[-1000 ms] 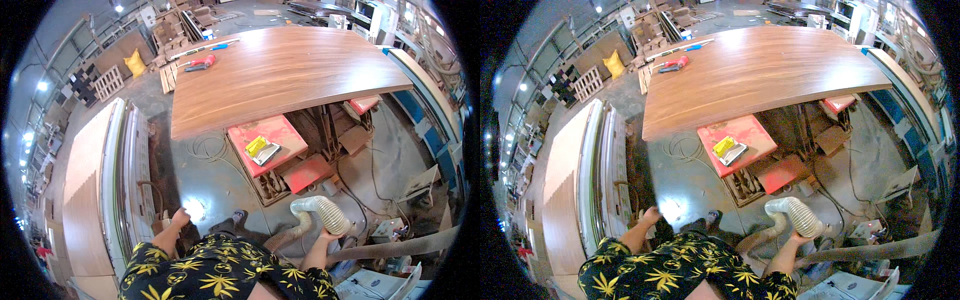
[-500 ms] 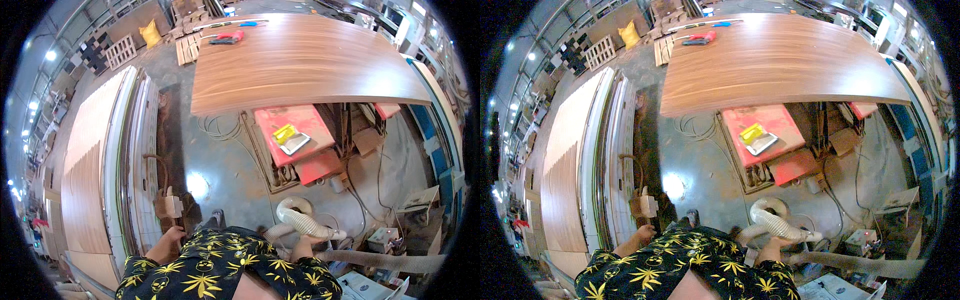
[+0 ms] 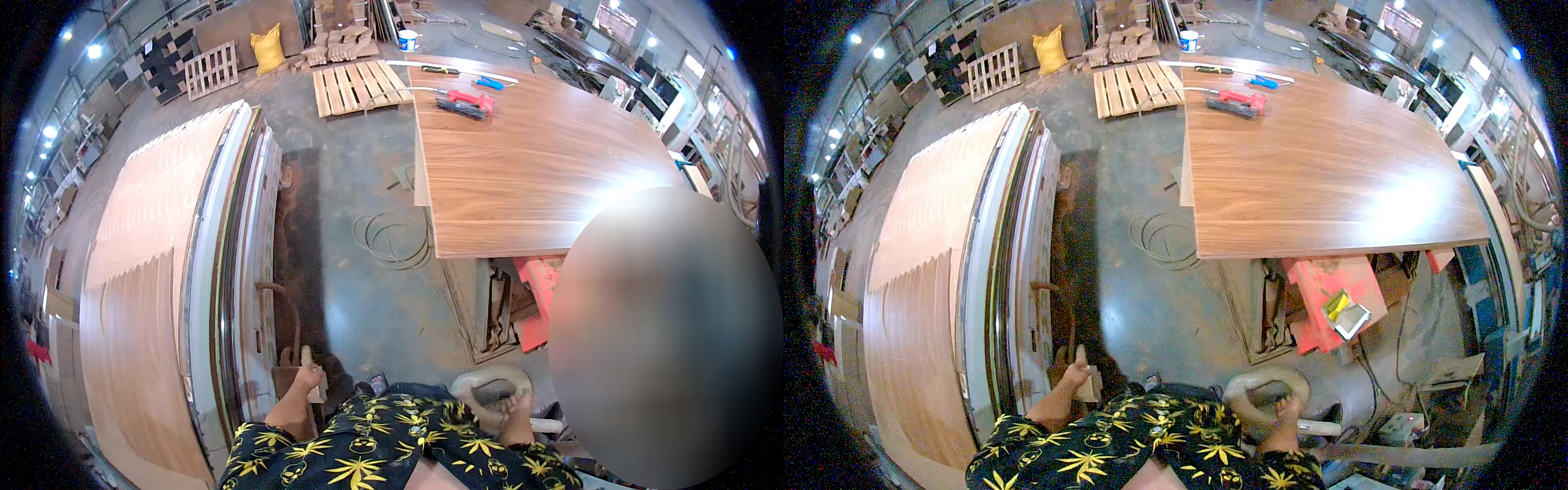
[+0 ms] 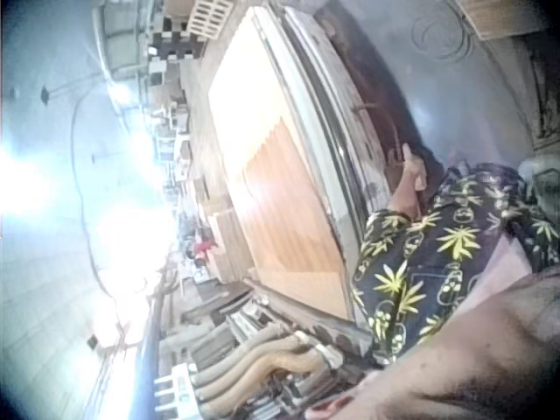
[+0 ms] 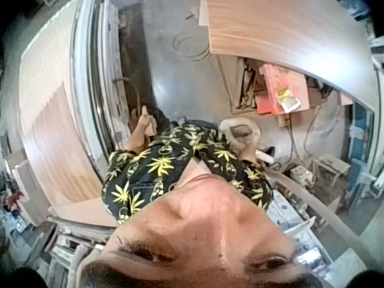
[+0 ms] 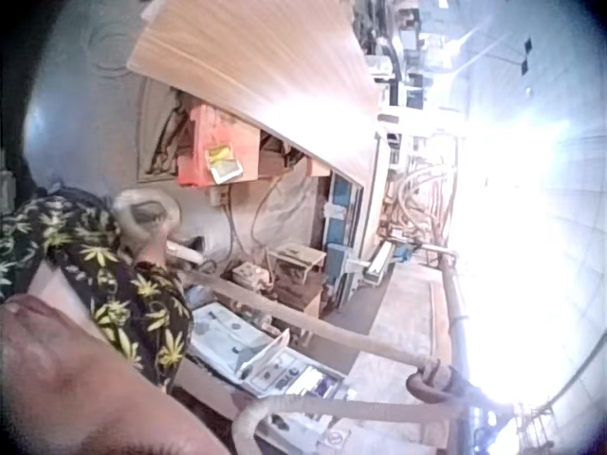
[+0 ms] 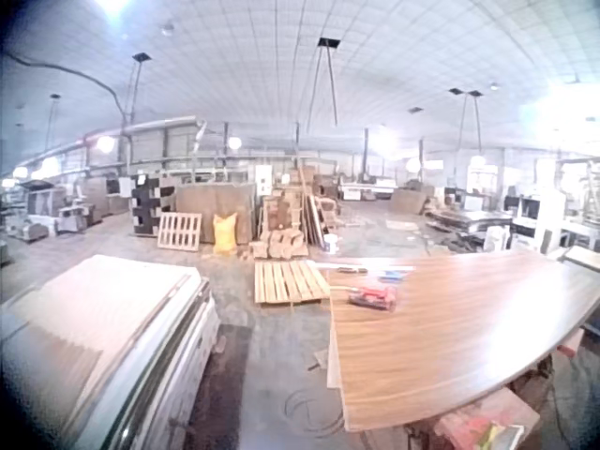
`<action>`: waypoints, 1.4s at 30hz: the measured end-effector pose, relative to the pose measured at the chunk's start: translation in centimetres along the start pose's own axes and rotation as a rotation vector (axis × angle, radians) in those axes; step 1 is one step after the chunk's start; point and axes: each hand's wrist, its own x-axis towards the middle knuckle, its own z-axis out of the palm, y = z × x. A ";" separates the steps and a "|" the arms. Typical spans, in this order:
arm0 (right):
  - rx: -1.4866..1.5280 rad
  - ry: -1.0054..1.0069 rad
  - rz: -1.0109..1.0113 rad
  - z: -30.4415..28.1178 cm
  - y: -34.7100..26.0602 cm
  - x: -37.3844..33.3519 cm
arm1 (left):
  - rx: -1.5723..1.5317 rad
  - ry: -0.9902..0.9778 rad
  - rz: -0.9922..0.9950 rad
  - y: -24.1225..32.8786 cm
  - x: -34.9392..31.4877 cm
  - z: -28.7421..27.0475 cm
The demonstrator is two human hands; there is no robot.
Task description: The person removes excess laminate from a wooden board by pulling the waste strips away from the edges by hand.
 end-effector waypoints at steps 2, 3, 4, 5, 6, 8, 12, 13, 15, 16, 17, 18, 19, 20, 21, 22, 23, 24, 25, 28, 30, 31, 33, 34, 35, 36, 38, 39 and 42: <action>-0.279 -0.165 0.048 5.8 1.0 -3.6 | -0.182 0.035 0.003 1.7 2.5 -2.5; -0.422 -0.242 0.060 8.4 1.1 -5.3 | -0.242 0.032 0.006 4.1 3.2 -3.9; -0.563 -0.309 0.065 10.5 1.0 -6.4 | -0.303 0.022 0.014 7.3 3.2 -5.8; -0.719 -0.397 0.055 13.9 1.0 -7.6 | -0.370 0.036 0.014 9.0 3.1 -7.7; -0.872 -0.481 0.032 17.4 0.8 -8.7 | -0.408 0.050 0.022 9.2 4.0 -8.0; -1.122 -0.661 -0.059 26.2 -0.1 -11.1 | -0.481 0.105 0.035 9.0 5.5 -9.7; -1.292 -1.029 -0.115 44.3 -0.1 -26.9 | -0.313 0.096 -0.027 5.0 4.8 -14.3; -1.374 -1.096 -0.193 49.8 0.8 -28.1 | -0.127 0.076 0.030 2.9 6.8 -14.7; -1.532 -1.180 -0.350 58.6 0.1 -33.0 | -0.053 0.100 0.056 3.2 8.1 -17.9; -1.527 -1.207 -0.446 62.1 -0.7 -33.8 | -0.120 0.130 -0.101 7.8 7.6 -21.3; -1.537 -1.282 -0.550 65.7 -0.2 -36.8 | -0.174 0.276 -0.087 6.5 7.4 -22.5; -1.561 -1.356 -0.602 68.7 -0.2 -39.6 | -0.227 0.414 -0.059 5.6 7.9 -23.3; -1.606 -1.409 -0.645 70.7 -0.8 -41.3 | -0.287 0.504 -0.092 6.4 7.7 -24.1; -1.648 -1.463 -0.685 72.2 -1.4 -42.8 | -0.342 0.594 -0.125 7.0 7.9 -25.7; -1.668 -1.489 -0.664 72.9 -1.5 -44.8 | -0.170 0.798 -0.046 5.8 7.8 -26.9; -1.683 -1.496 -0.659 74.0 -2.9 -46.3 | -0.068 0.899 -0.063 7.2 8.3 -30.4; -1.702 -1.511 -0.654 75.5 -4.1 -47.8 | 0.034 1.027 -0.035 6.4 9.7 -32.6; -1.718 -1.446 -0.630 77.0 -5.1 -48.1 | 0.025 1.098 -0.093 6.6 10.7 -35.6; -1.738 -1.376 -0.602 78.1 -6.1 -47.2 | 0.024 1.091 -0.231 5.6 11.8 -37.8; -1.712 -1.136 -0.598 83.1 -11.2 -35.6 | -0.121 1.218 -0.371 3.5 16.6 -45.1; -1.555 -1.085 -0.406 79.8 -12.5 -39.4 | -0.157 1.303 -0.476 1.5 17.7 -48.5; -1.437 -1.067 -0.321 77.1 -14.2 -44.5 | -0.193 1.298 -0.474 1.2 19.3 -50.3; -1.315 -1.057 -0.157 77.7 -16.9 -47.2 | -0.285 1.248 -0.429 2.6 23.5 -53.7; -1.360 -1.047 -0.072 79.5 -17.6 -45.4 | -0.316 1.215 -0.404 3.4 25.4 -54.9; -1.397 -1.041 0.013 82.0 -18.3 -43.1 | -0.303 1.247 -0.354 4.0 28.6 -55.4; -1.354 -1.039 0.041 84.5 -19.1 -41.5 | -0.323 1.228 -0.272 5.6 31.2 -56.5; -1.252 -1.036 0.098 87.8 -20.9 -39.0 | -0.311 1.242 -0.118 9.6 35.8 -58.4; -1.341 -0.932 -0.048 89.7 -20.5 -40.3 | -0.296 1.177 -0.039 10.7 37.9 -58.9; -1.370 -0.946 -0.133 96.3 -21.7 -41.9 | -0.212 1.041 0.194 17.0 43.8 -61.0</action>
